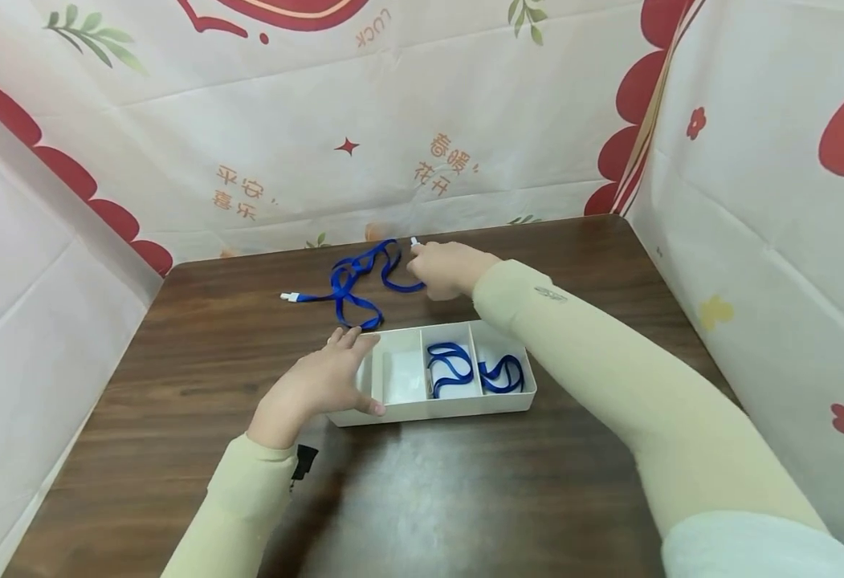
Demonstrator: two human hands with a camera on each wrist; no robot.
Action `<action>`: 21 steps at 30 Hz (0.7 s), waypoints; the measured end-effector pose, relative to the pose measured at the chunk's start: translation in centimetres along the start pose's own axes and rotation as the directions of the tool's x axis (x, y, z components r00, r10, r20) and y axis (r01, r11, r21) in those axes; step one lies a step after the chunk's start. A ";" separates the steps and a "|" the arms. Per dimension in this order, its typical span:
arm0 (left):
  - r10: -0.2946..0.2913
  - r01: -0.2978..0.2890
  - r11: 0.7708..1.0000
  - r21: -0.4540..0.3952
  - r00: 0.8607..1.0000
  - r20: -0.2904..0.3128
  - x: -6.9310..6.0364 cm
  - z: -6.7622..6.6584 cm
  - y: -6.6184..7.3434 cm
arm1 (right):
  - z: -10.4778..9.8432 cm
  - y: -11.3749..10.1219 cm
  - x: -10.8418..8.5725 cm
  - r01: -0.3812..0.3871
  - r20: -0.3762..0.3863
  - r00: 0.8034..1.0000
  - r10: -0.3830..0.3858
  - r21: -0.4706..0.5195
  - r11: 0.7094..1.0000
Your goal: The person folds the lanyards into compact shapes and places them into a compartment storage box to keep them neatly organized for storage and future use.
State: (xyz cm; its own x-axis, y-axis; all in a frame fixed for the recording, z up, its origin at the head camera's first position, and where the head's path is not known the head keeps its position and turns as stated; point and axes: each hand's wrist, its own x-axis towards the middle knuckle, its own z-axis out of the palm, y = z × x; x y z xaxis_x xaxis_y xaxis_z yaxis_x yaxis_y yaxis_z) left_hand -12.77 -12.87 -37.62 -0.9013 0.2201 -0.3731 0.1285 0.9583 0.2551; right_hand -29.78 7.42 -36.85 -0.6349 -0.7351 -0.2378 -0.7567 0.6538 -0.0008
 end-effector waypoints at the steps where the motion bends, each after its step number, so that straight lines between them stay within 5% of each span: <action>1: 0.012 -0.012 1.000 -0.002 1.000 0.014 0.1 -0.3 -0.1 | 0.3 0.1 0.6 -0.015 0.019 1.000 0.015 -0.010 1.000; 7: 0.087 -0.083 0.987 -0.141 0.996 0.026 0.9 -2.5 -3.6 | 2.7 -0.4 3.1 -0.012 0.168 0.986 0.020 -0.049 0.999; 13: 0.042 -0.044 0.983 -0.180 0.999 -0.012 1.6 -3.5 -8.0 | 4.1 -0.7 3.1 0.016 0.184 0.983 0.002 -0.097 0.995; 21: 0.049 -0.045 0.982 -0.185 0.999 0.015 1.2 -3.1 -9.0 | 4.4 1.2 1.9 0.015 0.113 0.994 0.004 -0.163 0.986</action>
State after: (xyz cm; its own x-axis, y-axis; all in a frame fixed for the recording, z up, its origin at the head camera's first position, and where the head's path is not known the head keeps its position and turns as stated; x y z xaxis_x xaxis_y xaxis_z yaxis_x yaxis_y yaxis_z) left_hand -16.33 -21.75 -37.58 -0.8876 0.2694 -0.3736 0.0905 0.8973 0.4320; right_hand -31.20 7.62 -41.53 -0.6161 -0.7076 -0.3460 -0.7813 0.6048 0.1544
